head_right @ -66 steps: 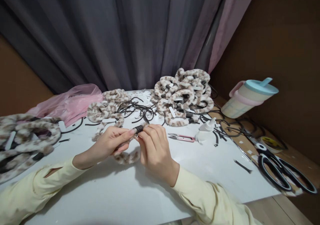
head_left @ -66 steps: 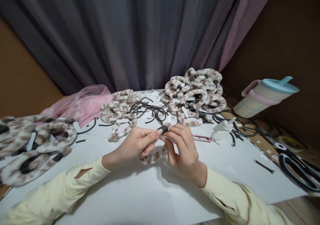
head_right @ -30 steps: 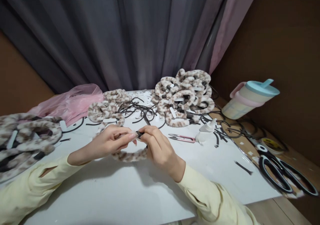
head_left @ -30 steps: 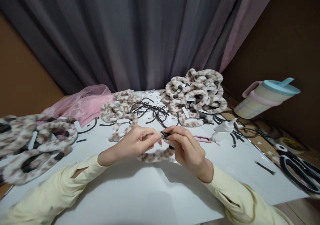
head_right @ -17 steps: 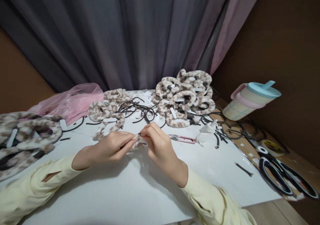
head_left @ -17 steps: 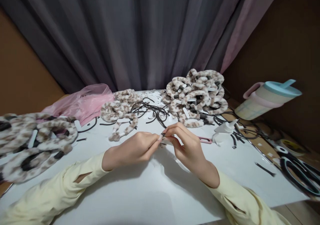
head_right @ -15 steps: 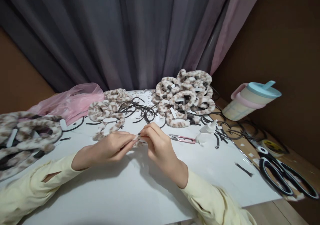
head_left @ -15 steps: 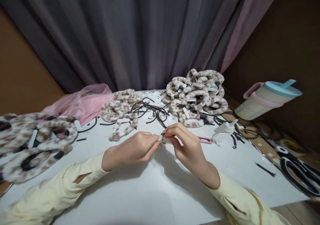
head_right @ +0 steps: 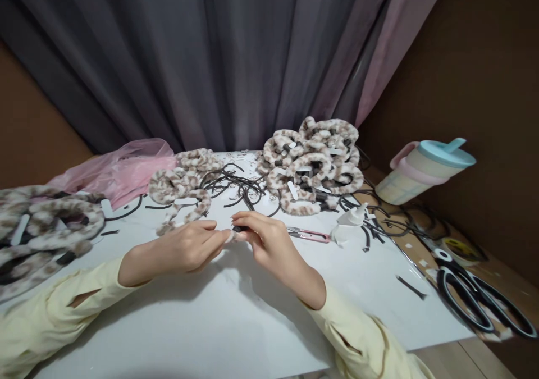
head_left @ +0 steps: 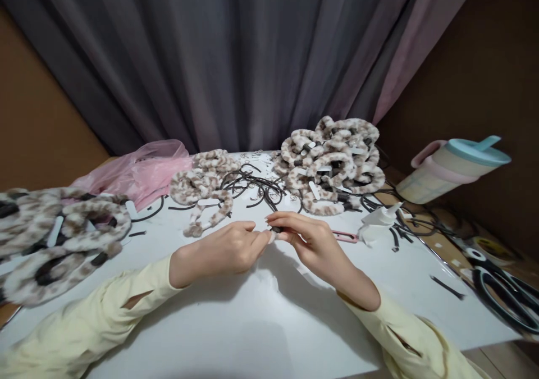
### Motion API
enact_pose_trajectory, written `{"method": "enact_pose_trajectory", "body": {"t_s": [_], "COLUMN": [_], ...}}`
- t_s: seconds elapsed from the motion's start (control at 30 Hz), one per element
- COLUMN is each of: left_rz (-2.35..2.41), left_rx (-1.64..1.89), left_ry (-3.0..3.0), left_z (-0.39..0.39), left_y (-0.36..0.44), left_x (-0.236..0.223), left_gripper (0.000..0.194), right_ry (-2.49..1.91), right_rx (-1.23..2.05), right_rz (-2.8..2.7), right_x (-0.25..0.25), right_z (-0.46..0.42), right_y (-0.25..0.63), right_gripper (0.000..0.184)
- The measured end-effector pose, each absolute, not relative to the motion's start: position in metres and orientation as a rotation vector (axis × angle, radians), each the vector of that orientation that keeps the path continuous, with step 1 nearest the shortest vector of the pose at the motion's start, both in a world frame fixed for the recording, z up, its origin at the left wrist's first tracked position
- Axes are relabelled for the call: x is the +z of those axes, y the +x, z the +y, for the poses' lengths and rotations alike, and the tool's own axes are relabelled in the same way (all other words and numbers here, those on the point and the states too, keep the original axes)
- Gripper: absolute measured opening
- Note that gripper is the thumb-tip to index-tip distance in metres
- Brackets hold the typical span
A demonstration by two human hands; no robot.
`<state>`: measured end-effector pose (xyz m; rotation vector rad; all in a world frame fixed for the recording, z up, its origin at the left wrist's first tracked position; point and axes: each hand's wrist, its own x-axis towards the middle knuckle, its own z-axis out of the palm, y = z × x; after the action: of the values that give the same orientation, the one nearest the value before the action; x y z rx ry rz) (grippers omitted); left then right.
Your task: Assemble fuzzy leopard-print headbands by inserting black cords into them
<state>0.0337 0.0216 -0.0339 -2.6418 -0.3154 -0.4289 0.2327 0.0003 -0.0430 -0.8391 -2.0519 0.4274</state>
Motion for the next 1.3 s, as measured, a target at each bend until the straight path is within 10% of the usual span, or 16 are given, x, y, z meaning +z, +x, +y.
{"method": "enact_pose_trajectory", "body": {"t_s": [0.57, 0.83, 1.3], "left_rz": [-1.562, -2.096, -2.279], "left_rx": [-0.758, -1.468, -1.511], "left_ry": [-3.979, -3.749, -3.324], "left_z": [0.033, 0.016, 0.004], "left_y": [0.041, 0.053, 0.058], "left_x": [-0.004, -0.029, -0.020], "left_gripper": [0.033, 0.037, 0.020], "right_ry": [-0.665, -0.706, -0.525], "right_rx": [0.014, 0.205, -0.340], "right_rz": [-2.058, -1.915, -2.192], "right_x": [-0.060, -0.057, -0.075], "right_z": [-0.009, -0.010, 0.001], "right_y": [0.225, 0.221, 0.232], "right_gripper": [0.041, 0.031, 0.056]}}
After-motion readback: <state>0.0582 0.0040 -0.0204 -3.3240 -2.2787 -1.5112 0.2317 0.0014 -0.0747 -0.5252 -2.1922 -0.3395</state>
